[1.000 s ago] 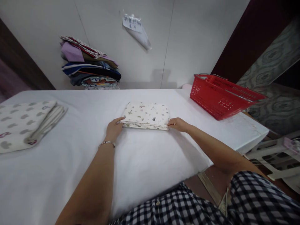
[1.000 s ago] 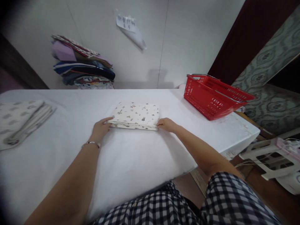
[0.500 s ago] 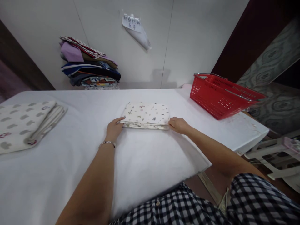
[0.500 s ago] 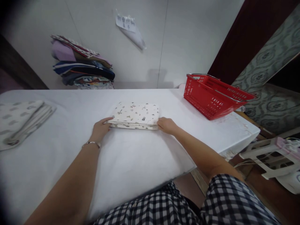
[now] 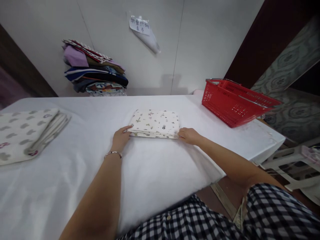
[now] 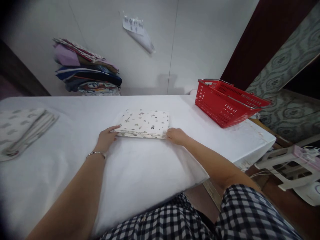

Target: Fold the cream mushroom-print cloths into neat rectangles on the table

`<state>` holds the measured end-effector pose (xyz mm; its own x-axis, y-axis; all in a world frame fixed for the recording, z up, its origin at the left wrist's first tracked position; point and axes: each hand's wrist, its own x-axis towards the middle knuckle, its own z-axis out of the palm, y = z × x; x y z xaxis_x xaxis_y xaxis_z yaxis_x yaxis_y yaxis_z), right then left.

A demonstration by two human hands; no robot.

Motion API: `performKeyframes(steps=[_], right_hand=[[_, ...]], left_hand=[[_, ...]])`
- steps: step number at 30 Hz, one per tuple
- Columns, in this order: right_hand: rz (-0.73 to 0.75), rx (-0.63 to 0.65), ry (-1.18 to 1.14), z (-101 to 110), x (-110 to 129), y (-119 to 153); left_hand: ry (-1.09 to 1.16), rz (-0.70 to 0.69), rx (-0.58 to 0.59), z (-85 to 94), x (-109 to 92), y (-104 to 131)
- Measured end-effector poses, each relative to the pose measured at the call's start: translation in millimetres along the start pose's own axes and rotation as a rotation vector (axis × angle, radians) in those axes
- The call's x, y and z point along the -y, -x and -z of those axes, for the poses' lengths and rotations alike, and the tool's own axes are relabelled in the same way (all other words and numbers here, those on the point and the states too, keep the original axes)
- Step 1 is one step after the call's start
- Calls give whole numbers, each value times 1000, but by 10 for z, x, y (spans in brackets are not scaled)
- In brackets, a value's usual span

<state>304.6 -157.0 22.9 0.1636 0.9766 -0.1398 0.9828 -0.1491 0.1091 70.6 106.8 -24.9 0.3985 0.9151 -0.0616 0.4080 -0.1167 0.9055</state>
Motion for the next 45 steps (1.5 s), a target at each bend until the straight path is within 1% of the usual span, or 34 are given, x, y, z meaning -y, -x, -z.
performKeyframes(steps=[5, 10, 13, 16, 19, 22, 24, 26, 28, 31, 33, 36, 38, 41, 43, 45], right_hand=[[13, 38, 47, 13, 35, -50], [-32, 8, 95, -28, 56, -55], [-40, -21, 74, -73, 36, -33], [-80, -15, 48, -116, 40, -10], [-97, 2, 40, -124, 78, 3], [-91, 14, 47, -105, 114, 14], [-93, 9, 48, -101, 123, 21], [-96, -9, 46, -112, 121, 25], [-97, -20, 40, -130, 111, 28], [-84, -18, 27, -132, 102, 32], [-75, -16, 35, -103, 114, 31], [-74, -17, 87, -24, 165, 11], [-77, -22, 115, 26, 213, -24], [-75, -72, 105, 53, 275, -93], [-59, -99, 70, 28, 293, -128], [-38, -104, 16, -23, 288, -139]], left_hand=[[30, 11, 1, -6, 22, -9], [40, -5, 3, -1, 19, 4], [39, -73, -14, 1, 14, 14], [16, -155, -35, 1, 30, 0], [-40, -176, -35, 14, 53, -24], [-42, -143, 14, 57, 49, -27], [-18, -101, 83, 99, 31, -15], [-33, -95, 144, 145, 8, -2], [-148, -147, 158, 189, -16, 7], [-406, -246, 148, 240, -62, 19], [-497, -291, 150, 254, -104, 37], [-530, -391, 139, 216, -185, 90], [-541, -488, 148, 148, -237, 135], [-567, -605, 185, 22, -275, 191], [-584, -619, 217, -39, -265, 208], [-586, -602, 226, -64, -240, 207]])
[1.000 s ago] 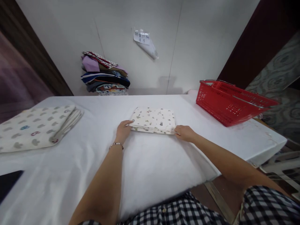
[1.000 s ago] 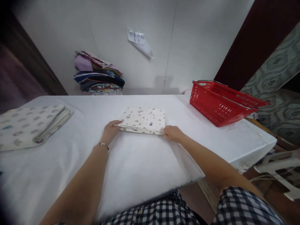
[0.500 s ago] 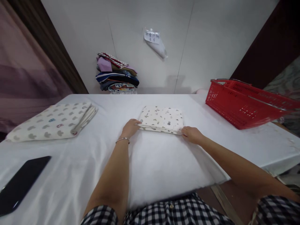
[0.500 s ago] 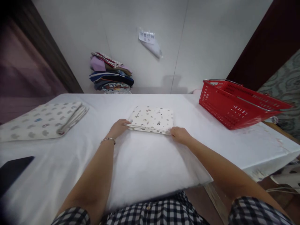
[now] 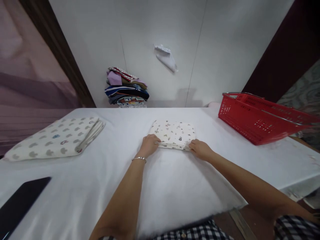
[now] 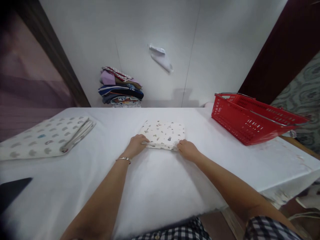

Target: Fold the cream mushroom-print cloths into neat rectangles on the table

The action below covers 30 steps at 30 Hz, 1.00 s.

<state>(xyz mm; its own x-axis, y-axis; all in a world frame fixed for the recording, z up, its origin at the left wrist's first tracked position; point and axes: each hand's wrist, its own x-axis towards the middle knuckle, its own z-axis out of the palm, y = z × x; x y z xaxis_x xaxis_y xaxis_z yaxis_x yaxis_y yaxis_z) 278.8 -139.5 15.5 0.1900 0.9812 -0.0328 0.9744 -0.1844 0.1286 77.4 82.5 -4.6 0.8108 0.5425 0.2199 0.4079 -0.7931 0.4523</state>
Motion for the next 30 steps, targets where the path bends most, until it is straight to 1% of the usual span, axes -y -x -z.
performKeyframes(steps=[3, 9, 12, 15, 17, 18, 21, 23, 24, 26, 28, 30], right_hand=[[-6, -26, -84, -108, -33, 39], [-23, -167, -183, -312, -48, 137], [-25, -180, -199, -285, -21, 166], [-23, -94, -159, -136, 6, 144], [-4, -63, -138, -3, 26, 53], [13, -78, -149, 60, 42, -26], [85, -193, -286, 203, 127, -375], [121, -244, -379, 236, 208, -639], [127, -238, -396, 230, 249, -753], [110, -143, -382, 174, 315, -908], [87, -3, -358, 71, 352, -955], [71, 79, -360, -40, 361, -926]], left_hand=[[31, 20, -12, -5, 31, 6], [33, 49, -3, 57, -13, 15], [16, 47, -7, 67, -38, 18], [12, 32, -15, 62, -40, 21], [13, 29, -19, 58, -38, 24], [14, 29, -21, 56, -38, 26], [15, 28, -26, 53, -41, 30], [14, 21, -24, 51, -38, 30], [14, 14, -21, 49, -35, 29], [20, 0, -16, 45, -21, 27], [35, -8, -15, 39, 2, 27], [61, -2, -15, 39, 36, 35]])
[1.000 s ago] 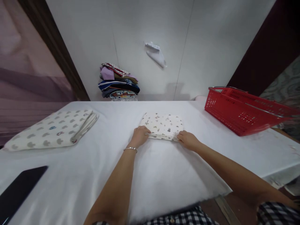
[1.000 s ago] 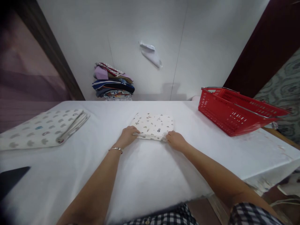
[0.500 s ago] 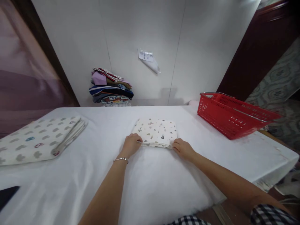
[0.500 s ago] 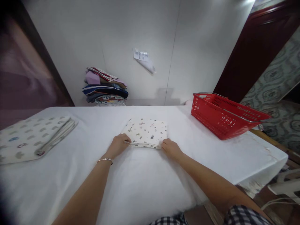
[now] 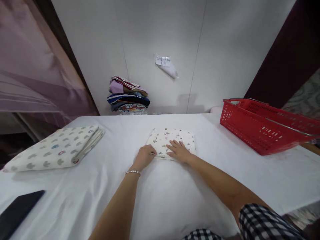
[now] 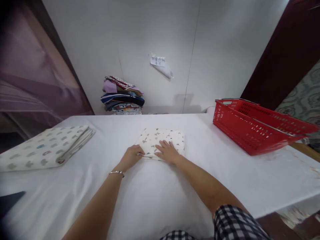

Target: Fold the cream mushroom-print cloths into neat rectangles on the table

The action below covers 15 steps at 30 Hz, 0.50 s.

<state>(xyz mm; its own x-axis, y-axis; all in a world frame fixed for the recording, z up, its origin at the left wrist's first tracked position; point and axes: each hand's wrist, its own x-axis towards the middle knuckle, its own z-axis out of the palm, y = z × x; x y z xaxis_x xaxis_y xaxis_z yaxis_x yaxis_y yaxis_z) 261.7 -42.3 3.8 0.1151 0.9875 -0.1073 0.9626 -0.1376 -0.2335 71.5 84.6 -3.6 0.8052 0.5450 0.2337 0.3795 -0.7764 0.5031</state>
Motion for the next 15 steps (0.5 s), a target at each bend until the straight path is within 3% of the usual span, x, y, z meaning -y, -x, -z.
performKeyframes(steps=[7, 11, 13, 15], right_hand=[[-22, 15, -59, -111, -43, 55], [-5, -31, -82, -130, -53, 18], [1, -55, -81, -150, -67, 9], [4, -72, -82, -170, -78, 6]], left_hand=[[135, 118, 17, 76, 35, -45], [-42, 110, -178, -23, -123, -312], [-184, 99, -168, -128, -180, -441], [-306, 157, -82, -239, -182, -509]])
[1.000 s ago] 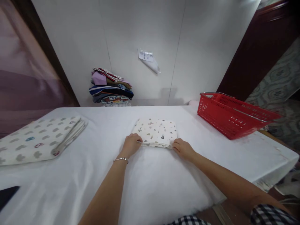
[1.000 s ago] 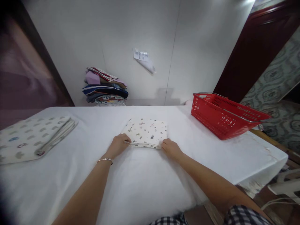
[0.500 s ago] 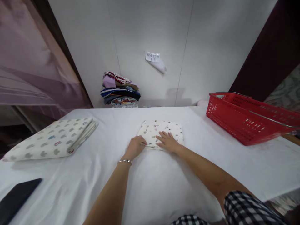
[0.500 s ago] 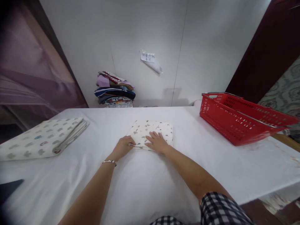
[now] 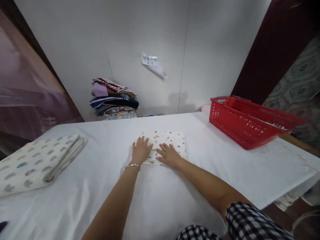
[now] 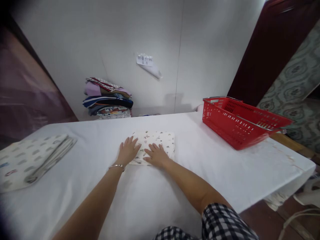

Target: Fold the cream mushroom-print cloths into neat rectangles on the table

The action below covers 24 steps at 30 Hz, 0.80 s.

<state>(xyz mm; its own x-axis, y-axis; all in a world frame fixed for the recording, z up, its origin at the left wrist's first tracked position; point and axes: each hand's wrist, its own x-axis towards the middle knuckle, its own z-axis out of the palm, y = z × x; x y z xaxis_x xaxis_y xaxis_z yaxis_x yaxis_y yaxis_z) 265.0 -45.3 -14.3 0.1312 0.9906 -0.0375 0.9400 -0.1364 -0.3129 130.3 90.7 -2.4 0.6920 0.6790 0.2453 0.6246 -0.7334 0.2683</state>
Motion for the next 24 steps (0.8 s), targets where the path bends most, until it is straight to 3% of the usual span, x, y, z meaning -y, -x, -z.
performKeyframes(steps=[3, 8, 10, 12, 14, 16, 19, 22, 24], right_hand=[[13, -46, -18, -22, 7, 7], [57, -119, -146, 8, -6, 59], [46, -221, -239, 59, -117, 112], [-45, -425, -341, 129, -320, 184], [-235, -637, -458, 199, -584, 261], [-461, -730, -652, 244, -846, 319], [-695, -646, -1031, 233, -1108, 338], [-718, -572, -1175, 159, -1188, 285], [-694, -563, -1173, 110, -1188, 246]], left_hand=[[-111, 57, 118, -128, 34, 13], [-168, 6, 164, -148, 100, 55], [-179, 11, 178, -137, 92, 48], [-184, 37, 195, -134, 82, 36], [-184, 64, 215, -124, 82, 16], [-192, 75, 256, -92, 82, -18], [-232, 121, 333, -6, 9, -105], [-249, 135, 317, 42, -235, -185], [-214, 60, 282, 2, -469, -195]])
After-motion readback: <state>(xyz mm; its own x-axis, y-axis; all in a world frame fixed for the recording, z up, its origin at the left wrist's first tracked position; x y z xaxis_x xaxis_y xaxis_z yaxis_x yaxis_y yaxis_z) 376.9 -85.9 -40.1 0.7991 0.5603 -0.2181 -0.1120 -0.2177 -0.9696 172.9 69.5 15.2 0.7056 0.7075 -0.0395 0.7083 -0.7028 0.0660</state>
